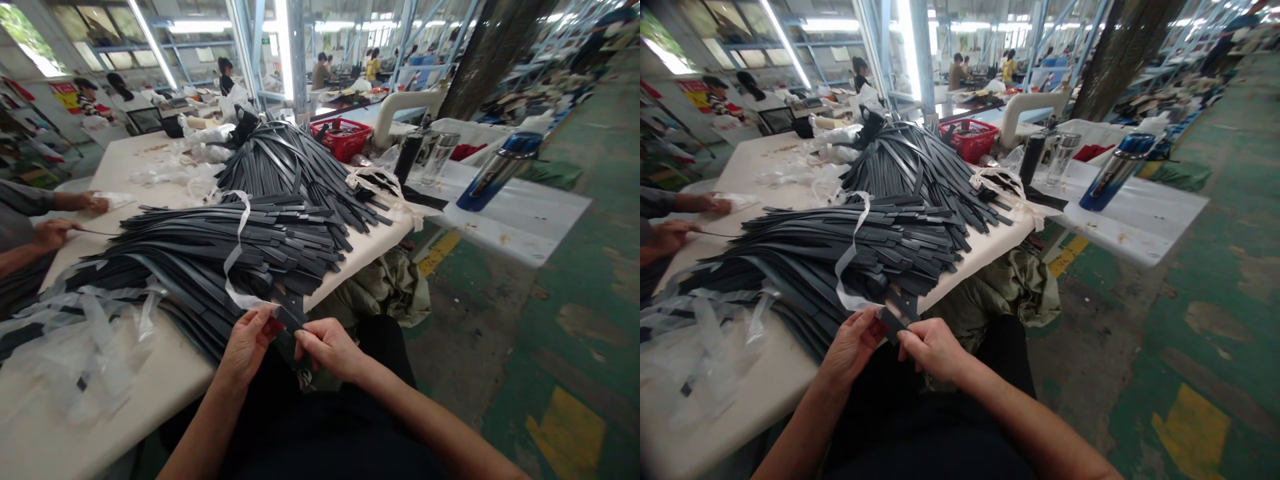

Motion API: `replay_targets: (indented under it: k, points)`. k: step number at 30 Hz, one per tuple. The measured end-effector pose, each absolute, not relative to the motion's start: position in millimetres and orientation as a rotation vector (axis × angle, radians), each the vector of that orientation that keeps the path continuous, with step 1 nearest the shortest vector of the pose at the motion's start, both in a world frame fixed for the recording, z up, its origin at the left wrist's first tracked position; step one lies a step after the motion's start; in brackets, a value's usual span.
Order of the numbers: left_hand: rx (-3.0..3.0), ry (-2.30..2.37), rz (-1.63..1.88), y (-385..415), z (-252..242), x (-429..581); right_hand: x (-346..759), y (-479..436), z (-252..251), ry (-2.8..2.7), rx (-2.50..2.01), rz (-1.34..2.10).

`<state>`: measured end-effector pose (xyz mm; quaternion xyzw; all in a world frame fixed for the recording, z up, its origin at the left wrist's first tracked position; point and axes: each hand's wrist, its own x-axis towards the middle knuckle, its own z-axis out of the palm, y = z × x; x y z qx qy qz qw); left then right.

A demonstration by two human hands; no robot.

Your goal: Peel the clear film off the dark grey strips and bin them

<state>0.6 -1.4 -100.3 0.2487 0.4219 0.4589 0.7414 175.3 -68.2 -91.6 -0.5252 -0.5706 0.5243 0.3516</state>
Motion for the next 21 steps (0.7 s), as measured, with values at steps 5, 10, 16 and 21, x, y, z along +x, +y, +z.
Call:
replay_targets:
  k: [5, 10, 16, 21]
  points:
    - [0.548, 0.952, 0.972, -4, -96, 3, 174, -67, -100, -1.437, -1.386, 1.356]
    - [0.582, 0.968, 0.936, -16, -98, 9, 165, -62, -100, -1.448, -1.344, 1.375]
    - [0.497, 0.999, 1.144, -6, -97, -12, 175, -80, -110, -1.461, -1.174, 1.581]
    - [0.523, 1.015, 1.141, -8, -98, -23, 186, -96, -127, -1.396, -1.237, 1.715]
